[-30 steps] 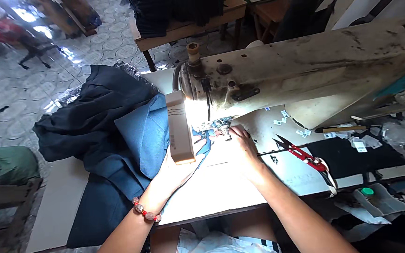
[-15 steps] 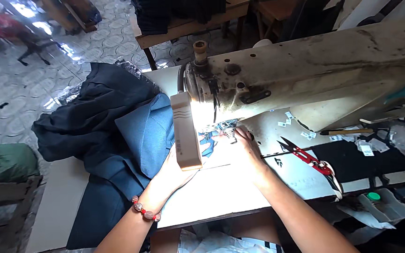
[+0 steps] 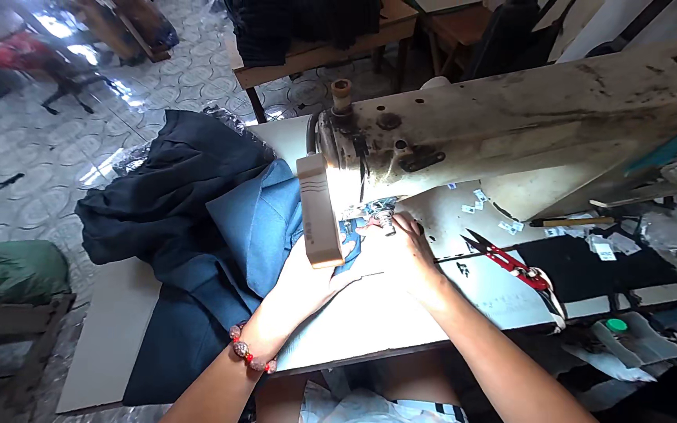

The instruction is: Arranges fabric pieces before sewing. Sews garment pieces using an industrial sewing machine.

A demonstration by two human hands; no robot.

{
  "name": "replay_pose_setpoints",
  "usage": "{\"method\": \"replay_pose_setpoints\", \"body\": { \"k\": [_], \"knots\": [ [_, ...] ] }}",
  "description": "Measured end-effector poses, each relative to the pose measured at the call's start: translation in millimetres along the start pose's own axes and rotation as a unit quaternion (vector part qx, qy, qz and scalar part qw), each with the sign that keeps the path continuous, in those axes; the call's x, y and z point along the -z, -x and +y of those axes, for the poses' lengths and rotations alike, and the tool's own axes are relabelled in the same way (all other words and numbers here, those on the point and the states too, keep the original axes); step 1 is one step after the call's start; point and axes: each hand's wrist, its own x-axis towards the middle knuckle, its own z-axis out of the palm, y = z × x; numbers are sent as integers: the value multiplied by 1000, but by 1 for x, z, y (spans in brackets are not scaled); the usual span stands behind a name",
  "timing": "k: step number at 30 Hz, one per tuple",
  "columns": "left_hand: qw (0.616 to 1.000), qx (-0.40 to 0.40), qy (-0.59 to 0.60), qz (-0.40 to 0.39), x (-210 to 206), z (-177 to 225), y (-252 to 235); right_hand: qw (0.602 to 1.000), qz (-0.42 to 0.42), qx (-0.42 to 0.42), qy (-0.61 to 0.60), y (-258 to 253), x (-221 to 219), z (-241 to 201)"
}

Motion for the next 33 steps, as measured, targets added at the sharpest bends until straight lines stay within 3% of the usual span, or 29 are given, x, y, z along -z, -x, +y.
{"method": "replay_pose_setpoints", "body": {
  "k": [9,13,16,19,24,33],
  "knots": [
    [992,41,41,-112,19,18,-9,997,-66,-30,-9,5,-2,4],
    [997,55,32,45,23,23,-18,996,-26,69,-58,6,-10,7],
    [970,170,175,-14,43,24,-29,993,-29,92,-70,6,-6,6],
    [959,210,188,-33,46,20,-38,992,-59,73,-85,7,7,-5],
    [959,230,120,-117,60,23,-49,991,-64,58,-97,6,13,-12],
    [957,241,122,-106,61,24,-49,991,-64,78,-88,4,-4,13]
  ]
}}
